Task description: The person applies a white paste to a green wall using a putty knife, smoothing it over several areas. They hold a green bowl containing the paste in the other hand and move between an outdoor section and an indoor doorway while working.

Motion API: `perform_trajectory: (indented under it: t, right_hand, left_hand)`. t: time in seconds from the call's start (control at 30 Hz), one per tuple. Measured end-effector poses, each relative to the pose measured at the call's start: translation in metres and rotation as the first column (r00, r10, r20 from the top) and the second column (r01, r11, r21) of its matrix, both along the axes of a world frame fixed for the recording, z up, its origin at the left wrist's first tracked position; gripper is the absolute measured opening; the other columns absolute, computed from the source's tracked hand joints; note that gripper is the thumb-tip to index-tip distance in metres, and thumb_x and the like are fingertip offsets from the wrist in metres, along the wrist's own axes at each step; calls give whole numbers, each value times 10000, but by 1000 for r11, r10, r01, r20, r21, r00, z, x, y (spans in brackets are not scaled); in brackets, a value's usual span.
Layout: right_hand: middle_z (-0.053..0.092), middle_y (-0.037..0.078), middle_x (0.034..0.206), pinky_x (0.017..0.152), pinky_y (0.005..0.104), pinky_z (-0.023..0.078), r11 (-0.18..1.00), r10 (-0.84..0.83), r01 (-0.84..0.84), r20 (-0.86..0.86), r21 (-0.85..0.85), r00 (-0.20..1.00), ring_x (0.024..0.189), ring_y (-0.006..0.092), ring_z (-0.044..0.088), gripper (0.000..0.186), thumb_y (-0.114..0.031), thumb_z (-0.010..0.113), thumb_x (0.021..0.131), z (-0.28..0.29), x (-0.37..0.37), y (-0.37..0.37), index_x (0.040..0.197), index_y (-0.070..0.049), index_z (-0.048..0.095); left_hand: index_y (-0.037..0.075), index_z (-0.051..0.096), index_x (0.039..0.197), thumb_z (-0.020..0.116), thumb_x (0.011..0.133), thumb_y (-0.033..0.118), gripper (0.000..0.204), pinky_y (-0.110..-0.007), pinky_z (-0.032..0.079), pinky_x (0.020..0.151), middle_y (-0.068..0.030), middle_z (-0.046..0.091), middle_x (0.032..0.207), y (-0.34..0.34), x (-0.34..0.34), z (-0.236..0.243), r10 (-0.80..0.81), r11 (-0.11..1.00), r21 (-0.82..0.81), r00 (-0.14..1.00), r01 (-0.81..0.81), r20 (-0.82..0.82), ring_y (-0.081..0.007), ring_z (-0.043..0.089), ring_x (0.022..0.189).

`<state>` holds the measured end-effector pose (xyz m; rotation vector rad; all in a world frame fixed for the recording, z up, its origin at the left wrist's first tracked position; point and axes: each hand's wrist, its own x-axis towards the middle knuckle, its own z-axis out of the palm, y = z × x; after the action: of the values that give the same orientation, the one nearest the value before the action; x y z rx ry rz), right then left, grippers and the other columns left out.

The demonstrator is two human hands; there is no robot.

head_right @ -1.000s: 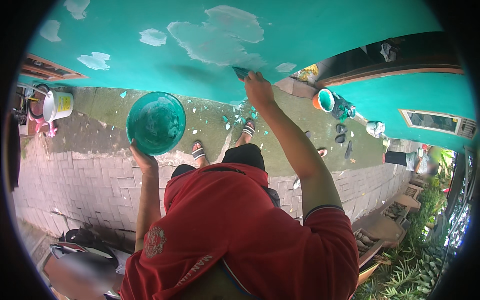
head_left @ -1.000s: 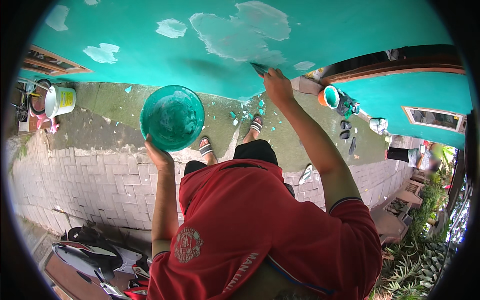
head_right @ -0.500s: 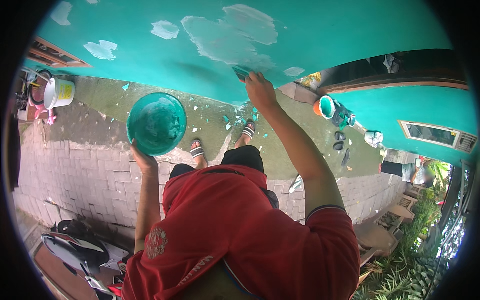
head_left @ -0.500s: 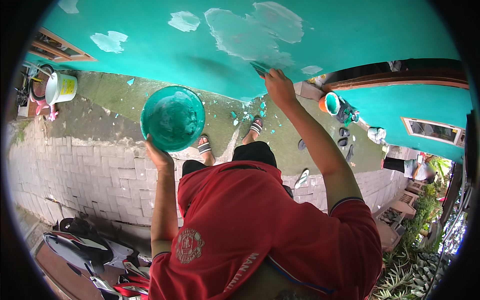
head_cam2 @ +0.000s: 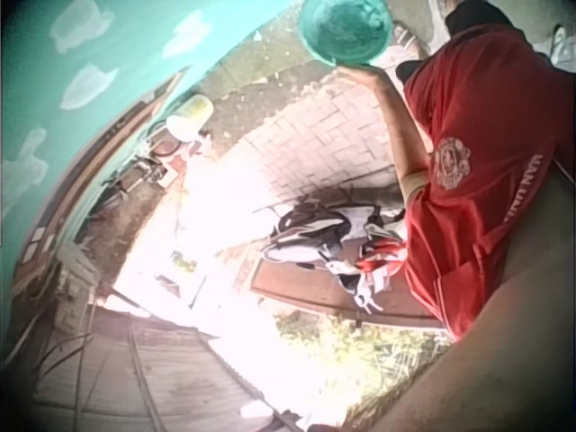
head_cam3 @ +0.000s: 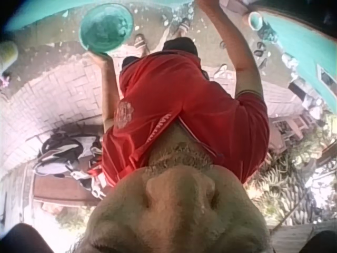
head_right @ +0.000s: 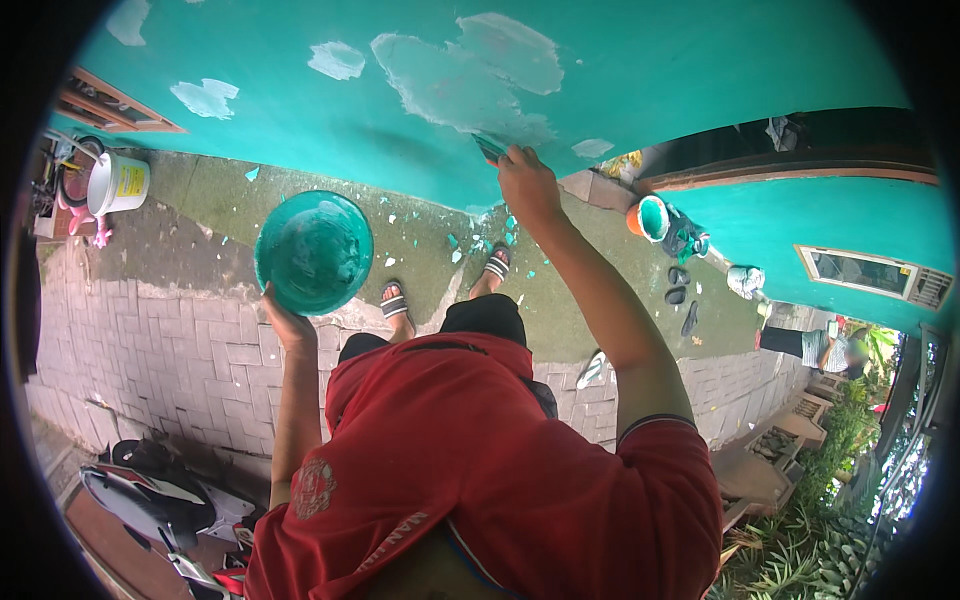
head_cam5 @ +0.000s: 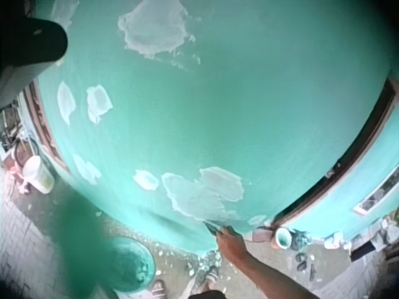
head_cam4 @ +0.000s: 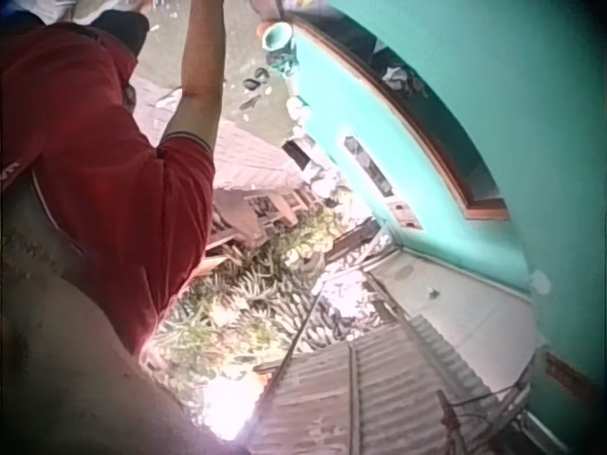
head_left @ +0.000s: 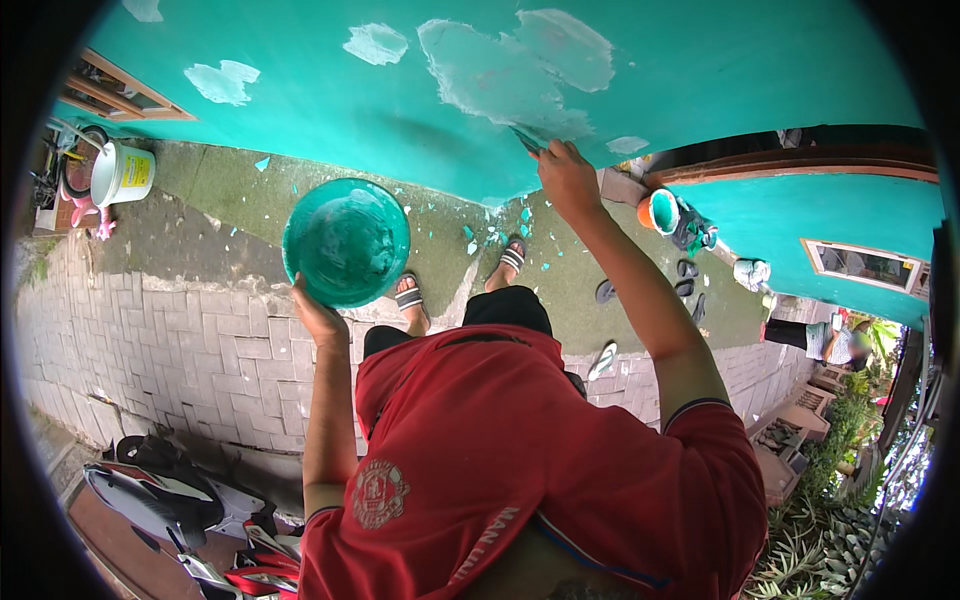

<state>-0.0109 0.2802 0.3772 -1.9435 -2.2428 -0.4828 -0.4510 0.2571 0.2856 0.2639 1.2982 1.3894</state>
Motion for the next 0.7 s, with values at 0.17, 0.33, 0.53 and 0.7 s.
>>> perform_trajectory:
  t: [0.17,0.33,0.53,0.7]
  right_hand:
    - [571,61,891,665,348,591,999,-33,34,27,-18,999,875,238,633,51,-99,680,800,-13,1,15,822,-66,648]
    - [566,63,888,664,341,584,992,-63,65,-19,112,998,852,244,627,79,-117,678,838,47,-2,6,817,-52,639]
    - [559,59,881,657,337,576,998,-41,40,3,53,999,855,227,624,88,-132,683,838,30,9,-19,819,-60,638]
    - [556,48,873,655,338,572,999,-50,49,41,18,998,866,219,622,71,-127,690,806,-9,20,-9,797,-89,631]
  left_hand:
    - [-63,544,1313,563,975,398,572,-381,419,1041,-144,588,1302,3,2,4,-23,1000,17,1000,23,-12,-248,560,1183]
    - [-61,535,1324,562,976,400,578,-378,406,1058,-141,575,1321,5,0,-2,-20,999,27,1000,20,-5,-246,545,1206]
    - [-43,512,1357,547,986,415,590,-391,376,1093,-137,537,1379,4,2,-4,-16,1000,25,1000,16,14,-248,510,1261]
    - [-17,494,1379,533,996,441,598,-402,353,1116,-127,523,1407,8,4,2,-62,998,8,998,62,7,-255,487,1305]
